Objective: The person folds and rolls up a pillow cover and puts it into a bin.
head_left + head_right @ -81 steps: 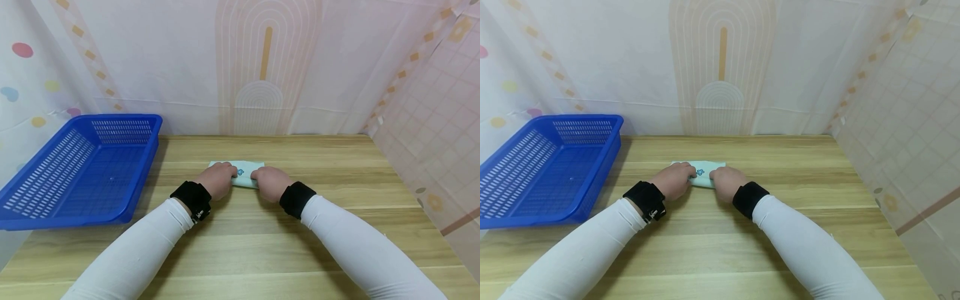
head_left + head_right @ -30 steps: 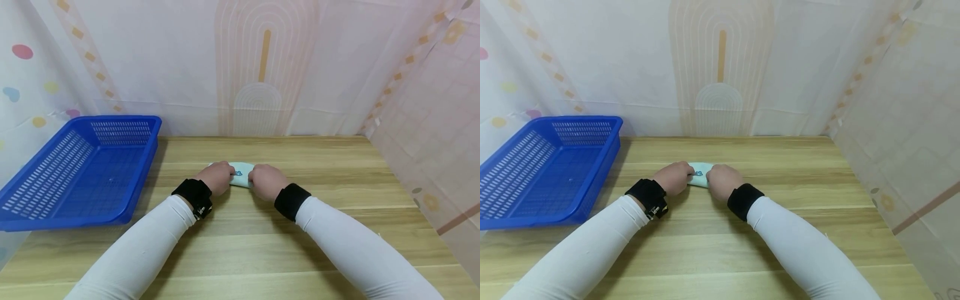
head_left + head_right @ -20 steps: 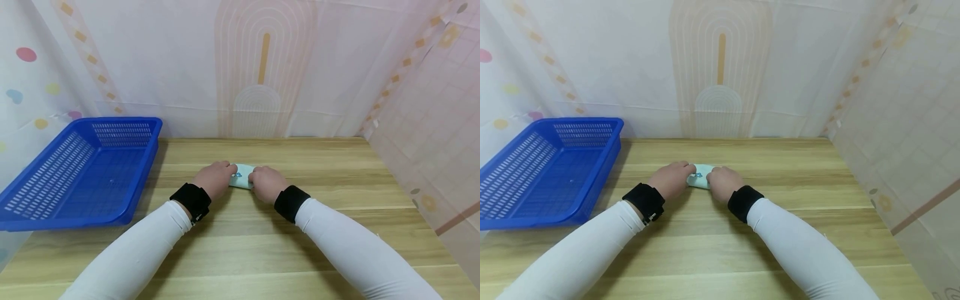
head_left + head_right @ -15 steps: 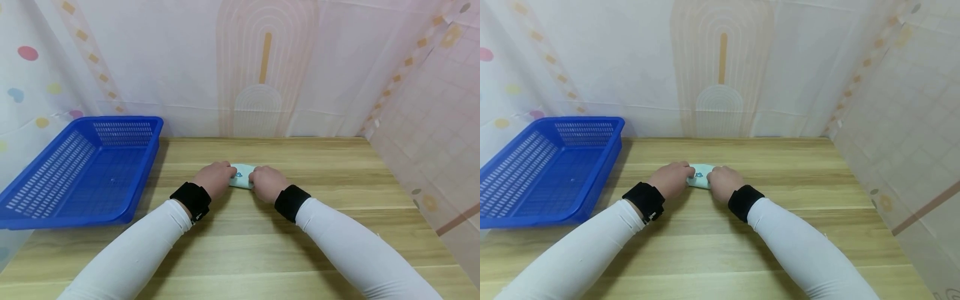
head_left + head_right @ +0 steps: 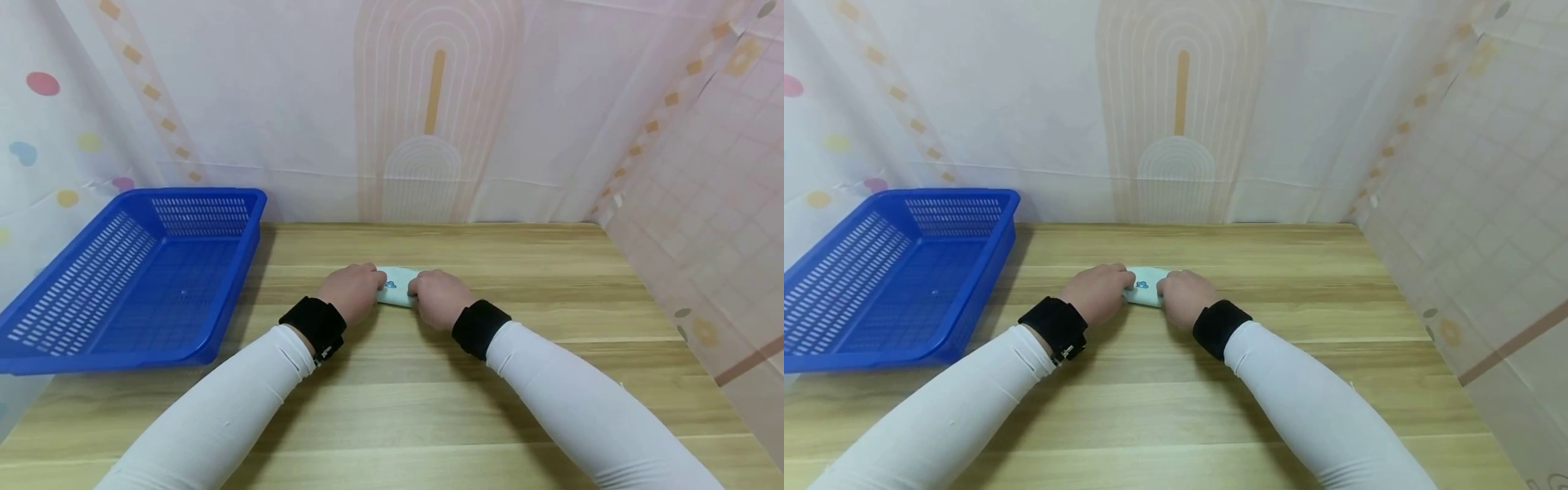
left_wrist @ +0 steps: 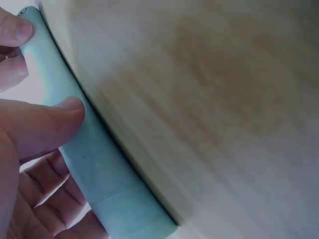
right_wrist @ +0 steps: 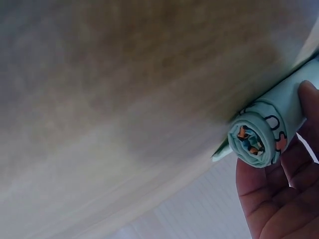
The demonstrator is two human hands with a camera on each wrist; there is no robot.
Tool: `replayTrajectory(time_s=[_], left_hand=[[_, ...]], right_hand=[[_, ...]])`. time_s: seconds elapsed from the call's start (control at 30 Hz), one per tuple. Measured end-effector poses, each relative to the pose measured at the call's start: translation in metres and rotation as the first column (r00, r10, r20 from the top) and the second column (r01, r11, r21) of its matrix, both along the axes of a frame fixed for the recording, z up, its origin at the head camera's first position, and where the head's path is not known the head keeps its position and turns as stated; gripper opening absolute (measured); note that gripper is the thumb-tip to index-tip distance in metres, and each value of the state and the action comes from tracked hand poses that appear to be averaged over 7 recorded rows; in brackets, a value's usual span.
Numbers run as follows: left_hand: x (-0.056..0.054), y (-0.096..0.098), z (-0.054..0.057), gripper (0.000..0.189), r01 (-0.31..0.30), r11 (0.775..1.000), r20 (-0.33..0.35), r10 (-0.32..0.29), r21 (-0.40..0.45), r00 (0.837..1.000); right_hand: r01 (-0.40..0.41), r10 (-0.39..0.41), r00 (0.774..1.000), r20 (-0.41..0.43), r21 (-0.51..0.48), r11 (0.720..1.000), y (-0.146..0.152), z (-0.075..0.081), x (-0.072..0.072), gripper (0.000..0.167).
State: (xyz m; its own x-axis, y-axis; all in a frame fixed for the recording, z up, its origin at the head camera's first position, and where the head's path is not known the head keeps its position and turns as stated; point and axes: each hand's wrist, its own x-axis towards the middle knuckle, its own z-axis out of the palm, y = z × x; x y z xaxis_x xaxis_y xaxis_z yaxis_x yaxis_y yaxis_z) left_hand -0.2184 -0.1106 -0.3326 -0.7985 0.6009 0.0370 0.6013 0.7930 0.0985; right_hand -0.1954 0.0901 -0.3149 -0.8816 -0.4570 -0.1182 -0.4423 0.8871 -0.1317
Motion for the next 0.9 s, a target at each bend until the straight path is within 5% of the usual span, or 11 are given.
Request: replayTrajectory(time_s=[0.47,0.7,0.9], left_hand=[[-0.004,-0.001,0.001,0.019,-0.015,0.999,0.080,0.012,0.033,0.997],[-0.010,-0.004,0.000,0.012,-0.021,0.999,0.177,0.014,0.037,0.984],[-0.015,-0.005,0.002,0.005,-0.009,1.000,0.220,0.002,0.028,0.976]], right_hand=[[0.063,-0.053,0.989,0.141,-0.070,0.996,0.004,-0.002,-0.014,0.017],[0.102,-0.050,0.954,0.296,-0.161,0.982,0.013,0.000,-0.024,0.016],[0.132,-0.063,0.935,0.349,-0.176,0.976,0.015,0.000,-0.027,0.017]])
